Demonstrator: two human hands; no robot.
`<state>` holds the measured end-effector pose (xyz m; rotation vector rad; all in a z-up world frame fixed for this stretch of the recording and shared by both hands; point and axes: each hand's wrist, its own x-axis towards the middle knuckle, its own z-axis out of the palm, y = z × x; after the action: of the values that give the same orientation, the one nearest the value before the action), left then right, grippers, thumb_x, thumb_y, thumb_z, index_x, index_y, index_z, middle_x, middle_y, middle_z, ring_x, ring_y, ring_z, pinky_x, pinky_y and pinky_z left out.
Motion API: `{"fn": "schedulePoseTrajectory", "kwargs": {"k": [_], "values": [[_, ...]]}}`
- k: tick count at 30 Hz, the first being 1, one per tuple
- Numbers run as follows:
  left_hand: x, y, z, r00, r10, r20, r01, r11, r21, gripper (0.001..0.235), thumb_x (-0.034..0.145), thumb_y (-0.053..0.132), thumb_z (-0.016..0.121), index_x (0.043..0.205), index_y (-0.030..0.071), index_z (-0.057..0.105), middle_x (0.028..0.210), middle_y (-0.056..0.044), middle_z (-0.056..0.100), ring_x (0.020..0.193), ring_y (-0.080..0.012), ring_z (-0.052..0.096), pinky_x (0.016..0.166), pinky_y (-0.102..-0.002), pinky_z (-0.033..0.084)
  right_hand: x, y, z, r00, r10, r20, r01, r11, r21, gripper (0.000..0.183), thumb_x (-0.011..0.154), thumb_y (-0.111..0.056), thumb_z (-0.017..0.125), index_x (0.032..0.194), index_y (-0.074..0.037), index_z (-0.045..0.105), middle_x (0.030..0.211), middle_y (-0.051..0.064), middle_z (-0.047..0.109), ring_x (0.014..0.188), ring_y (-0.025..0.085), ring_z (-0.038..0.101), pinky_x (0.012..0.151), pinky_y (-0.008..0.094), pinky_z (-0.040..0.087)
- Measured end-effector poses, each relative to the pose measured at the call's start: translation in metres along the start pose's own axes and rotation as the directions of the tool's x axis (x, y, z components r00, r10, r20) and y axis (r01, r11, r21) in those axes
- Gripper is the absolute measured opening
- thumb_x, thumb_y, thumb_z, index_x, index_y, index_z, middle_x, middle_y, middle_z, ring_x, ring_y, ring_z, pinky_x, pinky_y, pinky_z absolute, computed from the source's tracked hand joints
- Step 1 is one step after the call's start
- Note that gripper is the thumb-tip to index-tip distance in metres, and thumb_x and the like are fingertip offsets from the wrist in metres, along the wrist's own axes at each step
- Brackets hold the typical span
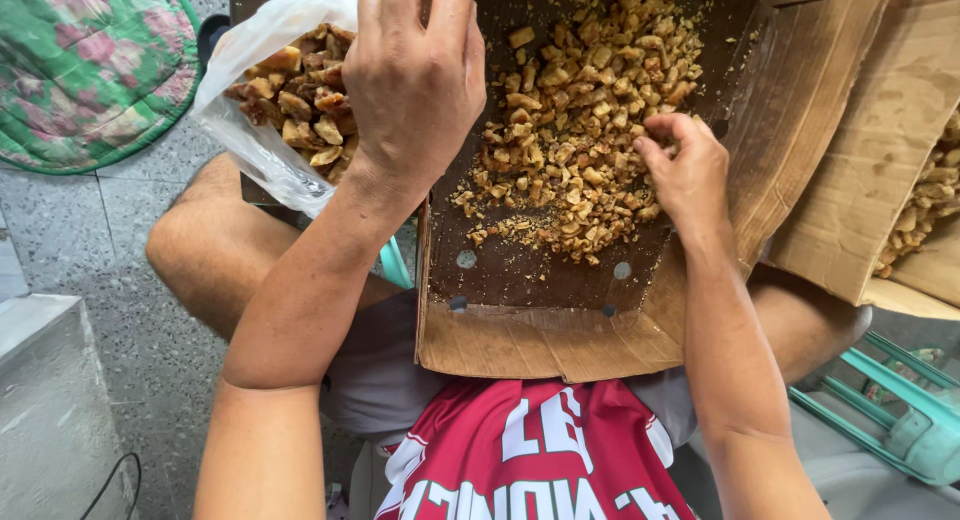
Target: The person sits on the floor and sorts walnut pieces by hand from a cardboard box into a plastic bag. They repeatedly pick up handfuls of nuts, separate larger pieces, and place them into the bag while leaving smaller fragments in the box.
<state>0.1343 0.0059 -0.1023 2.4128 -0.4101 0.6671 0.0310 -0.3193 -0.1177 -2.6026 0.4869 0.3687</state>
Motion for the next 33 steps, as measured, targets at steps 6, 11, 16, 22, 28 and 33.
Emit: {"fn": "schedulePoseTrajectory", "kwargs": {"k": [6,11,16,22,28,33], "values": [[0.004,0.001,0.000,1.000,-0.012,0.028,0.013,1.000,-0.017,0.033,0.102,0.005,0.073,0.135,0.007,0.066,0.122,-0.007,0.056,0.102,-0.0226,0.060,0.079,-0.034,0.060,-0.006,-0.010,-0.010,0.995,0.083,0.050,-0.096,0.925,0.368,0.020,0.102,-0.007,0.070,0.121,-0.008,0.072,0.114,0.010,0.073,0.093,0.018,0.068,0.078,0.032,0.059],[0.000,-0.001,0.004,1.000,0.007,0.005,-0.007,1.000,0.023,0.027,0.103,0.007,0.073,0.129,0.007,0.065,0.123,-0.006,0.055,0.108,-0.0239,0.061,0.081,-0.034,0.060,-0.029,-0.027,-0.040,0.950,-0.124,0.285,-0.301,-0.139,0.943,0.016,0.096,-0.007,0.060,0.109,-0.006,0.069,0.109,0.015,0.073,0.098,0.025,0.074,0.082,0.034,0.065],[-0.002,-0.002,0.003,1.000,0.014,0.012,-0.014,1.000,0.026,0.032,0.102,0.008,0.073,0.133,0.009,0.066,0.123,-0.006,0.056,0.104,-0.0226,0.060,0.079,-0.034,0.060,-0.032,-0.039,-0.048,0.956,-0.097,0.276,-0.287,-0.124,0.950,0.012,0.095,-0.014,0.061,0.102,-0.006,0.065,0.099,0.012,0.071,0.089,0.026,0.073,0.070,0.037,0.064],[0.003,-0.002,0.005,1.000,0.014,0.028,-0.014,1.000,0.002,0.032,0.101,0.005,0.077,0.132,0.008,0.069,0.119,-0.007,0.056,0.098,-0.0183,0.059,0.069,-0.025,0.058,-0.029,-0.029,0.003,0.990,0.115,0.082,-0.118,0.992,0.036,0.025,0.096,-0.032,0.076,0.108,-0.013,0.066,0.095,0.002,0.068,0.078,0.014,0.066,0.066,0.032,0.057],[0.000,-0.003,-0.001,0.999,0.022,0.024,-0.022,1.000,0.000,0.025,0.102,0.004,0.076,0.125,0.006,0.070,0.120,-0.006,0.053,0.099,-0.0184,0.058,0.071,-0.028,0.058,-0.023,-0.005,0.001,0.960,0.189,0.206,-0.245,0.924,0.293,0.015,0.102,-0.023,0.071,0.104,-0.010,0.063,0.083,0.005,0.063,0.065,0.012,0.057,0.055,0.025,0.051],[0.004,0.000,-0.002,1.000,0.018,0.017,-0.018,1.000,0.001,0.020,0.102,0.005,0.076,0.121,0.006,0.069,0.121,-0.006,0.051,0.101,-0.0193,0.058,0.074,-0.030,0.058,0.002,0.000,-0.036,0.967,0.160,0.199,-0.247,0.383,0.890,0.006,0.094,-0.007,0.062,0.093,-0.008,0.056,0.090,0.006,0.072,0.072,0.012,0.067,0.056,0.025,0.058]]}}
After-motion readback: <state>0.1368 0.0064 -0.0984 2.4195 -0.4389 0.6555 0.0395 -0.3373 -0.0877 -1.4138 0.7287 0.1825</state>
